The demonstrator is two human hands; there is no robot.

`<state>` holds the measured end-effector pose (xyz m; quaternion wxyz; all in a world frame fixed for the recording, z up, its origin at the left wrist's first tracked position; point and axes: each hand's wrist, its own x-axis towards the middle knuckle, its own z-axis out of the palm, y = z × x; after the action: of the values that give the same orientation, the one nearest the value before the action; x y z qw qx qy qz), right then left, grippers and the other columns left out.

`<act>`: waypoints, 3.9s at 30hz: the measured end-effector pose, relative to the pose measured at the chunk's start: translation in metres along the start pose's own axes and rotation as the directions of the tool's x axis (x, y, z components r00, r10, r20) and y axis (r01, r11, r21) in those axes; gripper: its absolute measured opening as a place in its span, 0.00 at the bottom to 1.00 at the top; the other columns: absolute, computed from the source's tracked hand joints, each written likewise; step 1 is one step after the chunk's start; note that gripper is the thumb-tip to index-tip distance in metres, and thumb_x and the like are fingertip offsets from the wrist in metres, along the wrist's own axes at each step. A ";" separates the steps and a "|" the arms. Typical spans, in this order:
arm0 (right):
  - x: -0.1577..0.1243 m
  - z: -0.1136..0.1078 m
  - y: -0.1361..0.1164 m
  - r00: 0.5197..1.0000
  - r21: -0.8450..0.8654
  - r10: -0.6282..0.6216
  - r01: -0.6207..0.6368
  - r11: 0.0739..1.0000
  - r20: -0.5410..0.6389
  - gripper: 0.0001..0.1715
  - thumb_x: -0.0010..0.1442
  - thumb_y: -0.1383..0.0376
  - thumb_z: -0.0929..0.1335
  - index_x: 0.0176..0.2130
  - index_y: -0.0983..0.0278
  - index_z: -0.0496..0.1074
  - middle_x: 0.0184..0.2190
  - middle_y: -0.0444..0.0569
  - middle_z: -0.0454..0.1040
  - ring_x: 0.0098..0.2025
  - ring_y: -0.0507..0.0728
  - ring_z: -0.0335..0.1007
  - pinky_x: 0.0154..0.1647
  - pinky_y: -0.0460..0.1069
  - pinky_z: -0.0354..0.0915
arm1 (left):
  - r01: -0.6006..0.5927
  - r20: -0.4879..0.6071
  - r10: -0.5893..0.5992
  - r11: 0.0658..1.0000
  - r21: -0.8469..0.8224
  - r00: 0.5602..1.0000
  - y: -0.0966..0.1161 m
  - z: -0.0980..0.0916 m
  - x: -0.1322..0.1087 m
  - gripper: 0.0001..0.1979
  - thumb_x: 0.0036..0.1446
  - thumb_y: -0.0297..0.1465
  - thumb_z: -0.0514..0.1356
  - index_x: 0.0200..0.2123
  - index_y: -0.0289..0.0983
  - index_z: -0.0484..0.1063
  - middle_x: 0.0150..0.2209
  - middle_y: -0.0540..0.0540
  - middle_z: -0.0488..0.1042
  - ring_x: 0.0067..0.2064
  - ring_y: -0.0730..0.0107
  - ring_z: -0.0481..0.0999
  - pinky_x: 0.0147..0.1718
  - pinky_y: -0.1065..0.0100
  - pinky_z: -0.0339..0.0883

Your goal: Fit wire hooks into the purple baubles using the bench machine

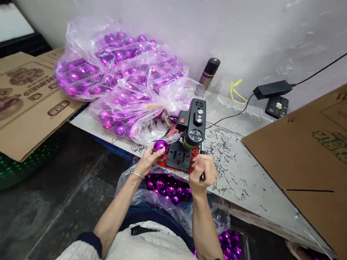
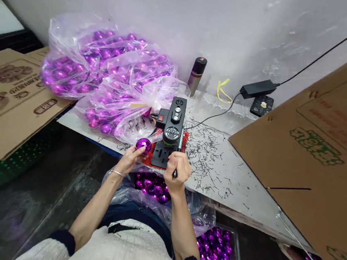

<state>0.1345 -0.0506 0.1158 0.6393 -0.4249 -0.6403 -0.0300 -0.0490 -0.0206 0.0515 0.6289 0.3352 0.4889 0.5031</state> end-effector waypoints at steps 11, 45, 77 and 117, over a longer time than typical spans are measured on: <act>0.001 -0.001 0.000 1.000 -0.053 -0.002 0.003 0.999 0.028 0.15 0.67 0.72 0.61 0.28 0.60 0.64 0.24 0.43 0.68 0.29 0.52 0.68 0.31 0.49 0.63 | -0.198 -0.017 0.203 0.969 0.150 0.979 -0.043 0.023 0.015 0.33 0.53 0.50 0.68 0.56 0.37 0.72 0.54 0.39 0.78 0.54 0.58 0.79 0.56 0.58 0.71; -0.001 -0.005 0.001 0.999 0.002 -0.007 0.007 1.000 0.044 0.13 0.65 0.74 0.62 0.30 0.61 0.66 0.26 0.43 0.70 0.31 0.52 0.68 0.33 0.49 0.64 | -0.644 0.410 0.530 0.393 0.657 0.742 -0.063 0.031 0.042 0.33 0.59 0.46 0.67 0.62 0.37 0.65 0.57 0.35 0.75 0.58 0.51 0.74 0.58 0.50 0.66; -0.052 0.014 0.042 0.990 -0.027 -0.139 0.139 0.990 -0.026 0.18 0.72 0.63 0.57 0.30 0.59 0.62 0.26 0.41 0.68 0.27 0.51 0.68 0.39 0.52 0.68 | -0.685 0.432 0.562 0.387 0.617 0.706 -0.066 0.027 0.044 0.33 0.58 0.45 0.67 0.62 0.38 0.65 0.54 0.36 0.76 0.56 0.52 0.76 0.56 0.49 0.71; -0.003 0.000 -0.002 1.000 -0.025 0.015 -0.015 1.000 -0.006 0.17 0.66 0.73 0.61 0.26 0.61 0.63 0.24 0.43 0.68 0.29 0.52 0.68 0.30 0.49 0.61 | -0.263 0.134 0.411 0.277 0.924 0.902 0.075 -0.021 0.171 0.29 0.50 0.25 0.70 0.57 0.36 0.71 0.58 0.32 0.72 0.61 0.37 0.70 0.60 0.43 0.64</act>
<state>0.1331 -0.0535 0.1140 0.6358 -0.4376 -0.6349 -0.0344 -0.0890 0.1620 0.0663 0.1738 0.6912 0.6428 0.2806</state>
